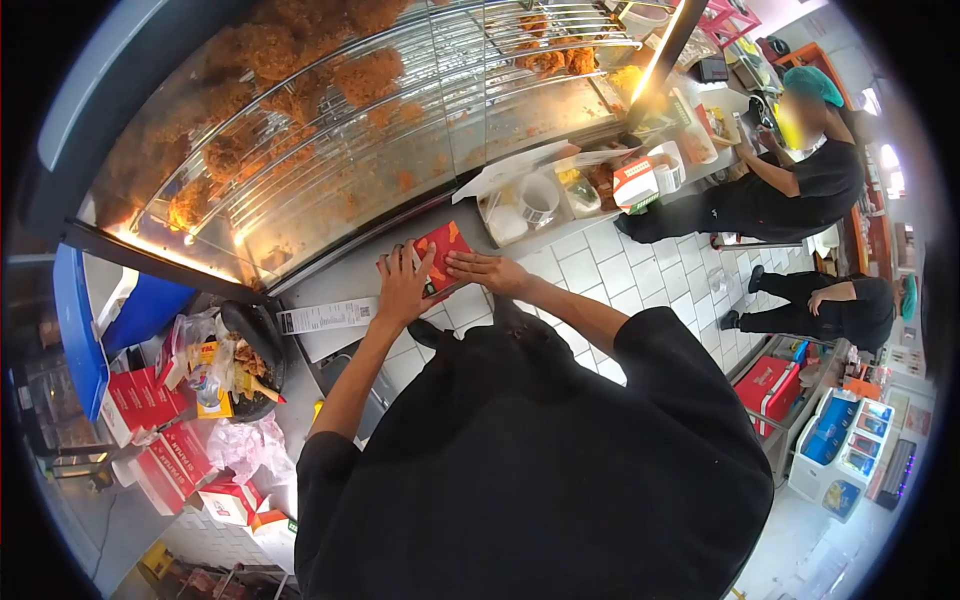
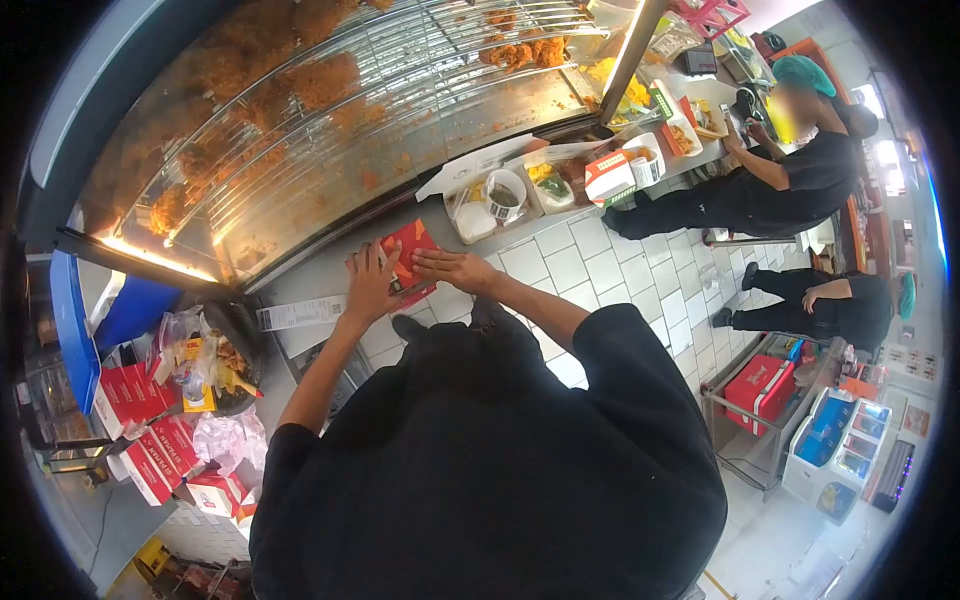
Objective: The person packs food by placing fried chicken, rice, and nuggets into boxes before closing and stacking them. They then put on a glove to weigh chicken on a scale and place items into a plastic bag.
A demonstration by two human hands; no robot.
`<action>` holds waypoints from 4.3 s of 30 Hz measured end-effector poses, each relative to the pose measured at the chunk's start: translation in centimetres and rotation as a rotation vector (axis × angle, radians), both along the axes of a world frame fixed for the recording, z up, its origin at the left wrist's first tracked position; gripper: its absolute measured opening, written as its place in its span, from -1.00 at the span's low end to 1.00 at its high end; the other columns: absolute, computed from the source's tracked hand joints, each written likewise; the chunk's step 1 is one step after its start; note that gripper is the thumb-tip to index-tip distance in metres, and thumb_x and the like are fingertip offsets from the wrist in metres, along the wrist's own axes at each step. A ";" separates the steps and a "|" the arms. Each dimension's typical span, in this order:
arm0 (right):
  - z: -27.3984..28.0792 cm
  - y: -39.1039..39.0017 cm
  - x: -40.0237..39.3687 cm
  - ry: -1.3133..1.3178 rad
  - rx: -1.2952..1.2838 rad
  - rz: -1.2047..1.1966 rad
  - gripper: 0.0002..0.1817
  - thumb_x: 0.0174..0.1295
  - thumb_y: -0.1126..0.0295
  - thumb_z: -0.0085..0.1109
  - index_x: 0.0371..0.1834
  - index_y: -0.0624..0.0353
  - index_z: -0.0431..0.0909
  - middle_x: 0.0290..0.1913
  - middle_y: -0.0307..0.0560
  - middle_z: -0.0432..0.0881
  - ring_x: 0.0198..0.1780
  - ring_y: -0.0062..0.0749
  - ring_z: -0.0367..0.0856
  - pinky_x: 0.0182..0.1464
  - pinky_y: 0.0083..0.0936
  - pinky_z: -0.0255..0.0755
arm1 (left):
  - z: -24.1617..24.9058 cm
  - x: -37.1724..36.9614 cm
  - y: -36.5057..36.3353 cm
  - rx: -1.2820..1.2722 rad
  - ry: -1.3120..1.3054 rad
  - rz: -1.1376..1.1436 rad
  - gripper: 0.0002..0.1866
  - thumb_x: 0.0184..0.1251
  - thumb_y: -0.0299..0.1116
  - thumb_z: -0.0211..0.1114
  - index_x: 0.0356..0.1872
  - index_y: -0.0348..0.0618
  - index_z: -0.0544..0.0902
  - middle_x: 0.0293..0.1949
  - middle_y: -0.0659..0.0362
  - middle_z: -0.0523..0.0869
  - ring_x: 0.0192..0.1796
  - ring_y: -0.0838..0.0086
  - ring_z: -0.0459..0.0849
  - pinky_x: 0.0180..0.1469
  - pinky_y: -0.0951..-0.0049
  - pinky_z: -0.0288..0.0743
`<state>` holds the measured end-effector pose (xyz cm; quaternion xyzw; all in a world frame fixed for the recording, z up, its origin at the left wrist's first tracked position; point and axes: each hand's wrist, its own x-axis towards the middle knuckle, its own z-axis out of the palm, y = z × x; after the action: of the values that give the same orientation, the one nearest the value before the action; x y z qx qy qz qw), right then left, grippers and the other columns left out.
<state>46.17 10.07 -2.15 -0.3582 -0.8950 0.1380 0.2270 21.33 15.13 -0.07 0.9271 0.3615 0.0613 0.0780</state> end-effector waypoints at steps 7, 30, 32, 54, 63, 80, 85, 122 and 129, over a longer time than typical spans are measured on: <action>5.0 -1.3 2.8 0.211 0.061 -0.525 -0.58 0.01 0.45 0.38 0.01 0.14 0.59 0.14 0.01 0.57 0.21 -0.03 0.48 0.23 -0.14 0.37 | -0.2 -1.4 0.4 -0.048 -0.059 0.109 0.11 -0.15 -0.07 0.57 0.51 0.05 0.17 0.52 -0.11 0.09 0.54 -0.02 0.07 0.49 -0.14 -0.05; 7.1 0.4 7.8 0.290 0.039 -0.553 -0.79 0.22 0.49 0.24 -0.08 0.12 0.63 0.08 -0.06 0.59 0.21 -0.04 0.41 0.26 -0.13 0.26 | 10.3 -1.2 -4.3 -0.147 -0.263 0.476 0.00 -0.22 -0.07 0.61 0.43 0.26 0.36 0.25 -0.11 0.32 0.31 -0.05 0.31 0.37 0.02 0.16; 6.4 0.5 7.4 0.224 0.042 -0.621 -0.78 0.20 0.49 0.25 -0.07 0.14 0.62 0.08 -0.04 0.59 0.19 -0.03 0.41 0.25 -0.13 0.27 | 9.9 -5.4 -5.2 -0.109 -0.300 0.568 0.00 -0.25 -0.14 0.64 0.41 0.26 0.40 0.24 -0.10 0.34 0.29 -0.03 0.34 0.34 0.07 0.22; 11.5 1.6 -3.8 0.565 -1.283 -0.246 -0.61 0.32 0.35 0.29 0.12 0.10 0.35 -0.24 -0.03 0.71 -0.26 -0.57 0.63 -0.27 -0.55 0.47 | 5.6 -3.4 -1.0 -1.200 -0.949 0.417 -0.49 0.14 -0.47 0.44 0.16 -0.09 0.55 -0.12 0.15 0.71 -0.06 0.45 0.66 0.02 0.38 0.53; -3.1 -2.7 -7.2 0.793 -0.975 -0.964 -0.85 0.34 0.56 0.09 -0.08 0.26 0.57 -0.28 -0.13 0.66 -0.22 -0.55 0.58 -0.12 -0.56 0.44 | -0.5 -1.3 -1.9 -0.116 -0.394 0.406 -0.56 0.25 -0.15 0.34 0.14 -0.01 0.57 0.18 0.19 0.55 0.30 0.23 0.41 0.31 0.10 0.24; -2.8 2.2 -7.9 -0.141 -0.179 -0.871 -0.53 0.25 0.21 0.24 0.27 -0.18 0.54 -0.26 -0.01 0.62 -0.19 -0.01 0.62 -0.27 -0.18 0.56 | -4.1 -1.5 -2.2 -0.192 -0.228 0.146 -0.57 0.23 -0.22 0.30 0.11 -0.10 0.58 0.24 0.08 0.49 0.33 0.13 0.38 0.35 0.02 0.21; -2.3 2.1 -7.6 0.170 -0.229 -0.889 -0.60 0.25 0.28 0.23 0.18 -0.04 0.59 -0.36 -0.01 0.66 -0.28 -0.10 0.67 -0.30 -0.22 0.54 | -3.6 -2.3 -5.1 -0.168 -0.215 0.054 -0.57 0.22 -0.19 0.34 0.10 -0.07 0.57 0.19 0.17 0.52 0.29 0.30 0.43 0.26 0.12 0.27; 1.5 -1.2 -1.6 0.005 -0.083 -0.955 -0.63 0.10 0.35 0.32 0.03 -0.01 0.62 -0.10 -0.17 0.59 0.02 -0.20 0.50 0.09 -0.13 0.29 | -1.3 -2.5 -1.4 0.004 -0.075 0.242 -0.30 0.29 -0.07 0.27 0.43 0.00 0.30 0.32 -0.07 0.39 0.38 0.03 0.32 0.33 -0.03 0.20; 0.5 0.1 -3.3 0.059 -0.042 -0.779 -0.70 0.19 0.46 0.14 0.01 0.04 0.60 -0.19 -0.18 0.62 -0.06 -0.30 0.57 0.07 -0.19 0.28 | -0.4 0.2 -1.2 -0.137 -0.284 0.365 -0.35 0.29 -0.18 0.29 0.40 -0.04 0.34 0.36 -0.07 0.37 0.41 0.03 0.30 0.37 -0.03 0.18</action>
<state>42.85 10.14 -1.62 -0.6716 -0.6822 0.0700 0.2804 21.51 13.89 -0.52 0.8211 0.5117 0.1796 0.1783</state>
